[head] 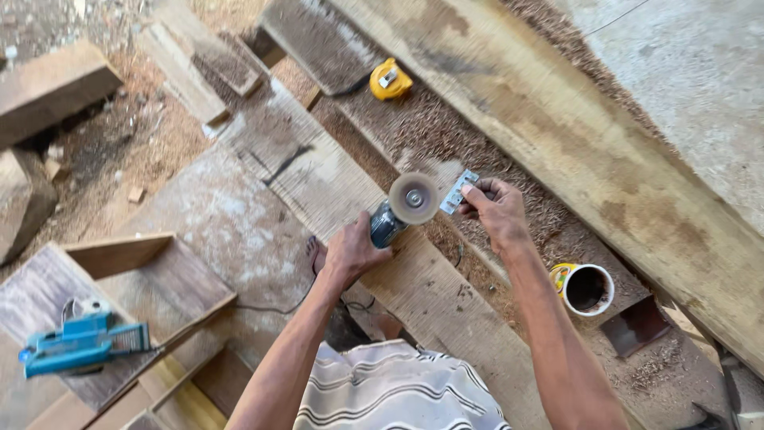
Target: The person uses an angle grinder to smooth the edges of small metal brackets. They hold each bracket with one hand and grind its edges while sparks fly, then inspect the bracket before moving to the next one.
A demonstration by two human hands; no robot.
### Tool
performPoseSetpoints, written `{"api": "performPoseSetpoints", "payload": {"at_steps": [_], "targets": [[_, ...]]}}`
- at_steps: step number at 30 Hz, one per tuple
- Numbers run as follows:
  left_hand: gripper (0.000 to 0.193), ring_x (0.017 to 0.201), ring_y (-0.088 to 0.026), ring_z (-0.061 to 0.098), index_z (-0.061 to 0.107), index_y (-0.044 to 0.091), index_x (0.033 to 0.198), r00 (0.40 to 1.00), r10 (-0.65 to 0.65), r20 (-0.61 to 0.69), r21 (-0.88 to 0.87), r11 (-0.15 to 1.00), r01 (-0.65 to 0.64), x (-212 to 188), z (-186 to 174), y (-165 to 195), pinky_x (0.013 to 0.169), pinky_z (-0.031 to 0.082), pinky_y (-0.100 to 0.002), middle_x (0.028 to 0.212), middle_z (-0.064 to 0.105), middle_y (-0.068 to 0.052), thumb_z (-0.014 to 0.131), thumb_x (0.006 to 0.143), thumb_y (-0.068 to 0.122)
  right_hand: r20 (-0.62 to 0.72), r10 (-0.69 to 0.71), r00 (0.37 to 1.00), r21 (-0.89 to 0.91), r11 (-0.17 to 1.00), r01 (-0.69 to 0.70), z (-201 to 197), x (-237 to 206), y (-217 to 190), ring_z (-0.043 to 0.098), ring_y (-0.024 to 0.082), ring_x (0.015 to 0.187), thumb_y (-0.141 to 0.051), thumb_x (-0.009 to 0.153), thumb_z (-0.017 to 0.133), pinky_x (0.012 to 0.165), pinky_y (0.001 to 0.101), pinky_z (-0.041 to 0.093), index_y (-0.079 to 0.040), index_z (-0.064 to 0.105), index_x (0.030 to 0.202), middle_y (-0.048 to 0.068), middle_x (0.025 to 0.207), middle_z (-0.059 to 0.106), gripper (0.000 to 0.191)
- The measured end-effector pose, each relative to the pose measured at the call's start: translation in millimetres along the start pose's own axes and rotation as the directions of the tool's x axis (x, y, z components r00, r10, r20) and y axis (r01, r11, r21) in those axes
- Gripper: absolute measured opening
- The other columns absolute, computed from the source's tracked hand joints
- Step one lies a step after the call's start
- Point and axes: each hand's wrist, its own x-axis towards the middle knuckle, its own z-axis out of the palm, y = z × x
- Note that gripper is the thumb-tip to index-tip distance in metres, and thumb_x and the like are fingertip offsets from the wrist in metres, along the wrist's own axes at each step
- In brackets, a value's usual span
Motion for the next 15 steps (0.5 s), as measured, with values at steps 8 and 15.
{"api": "performPoseSetpoints", "payload": {"at_steps": [8, 15], "targets": [[0.065, 0.081, -0.045, 0.072, 0.051, -0.001, 0.114, 0.997, -0.031, 0.066, 0.024, 0.999, 0.029, 6.2, -0.9, -6.3, 0.079, 0.057, -0.053, 0.084, 0.07, -0.027, 0.078, 0.07, 0.037, 0.025, -0.007, 1.0, -0.241, 0.97, 0.013, 13.7, 22.7, 13.2, 0.071, 0.016, 0.062, -0.006, 0.094, 0.069, 0.054, 0.0238, 0.062, 0.004, 0.066, 0.102, 0.014, 0.083, 0.072, 0.013], [0.065, 0.079, -0.044, 0.072, 0.05, -0.001, 0.116, 0.996, -0.031, 0.08, 0.017, 0.999, 0.03, 9.0, -2.6, -8.3, 0.077, 0.059, -0.051, 0.082, 0.071, -0.026, 0.078, 0.07, 0.036, 0.037, -0.021, 0.999, -0.318, 0.948, 0.032, 18.4, 32.9, 11.5, 0.07, 0.015, 0.062, -0.007, 0.096, 0.068, 0.054, 0.023, 0.06, 0.003, 0.066, 0.103, 0.013, 0.08, 0.072, 0.013]]}}
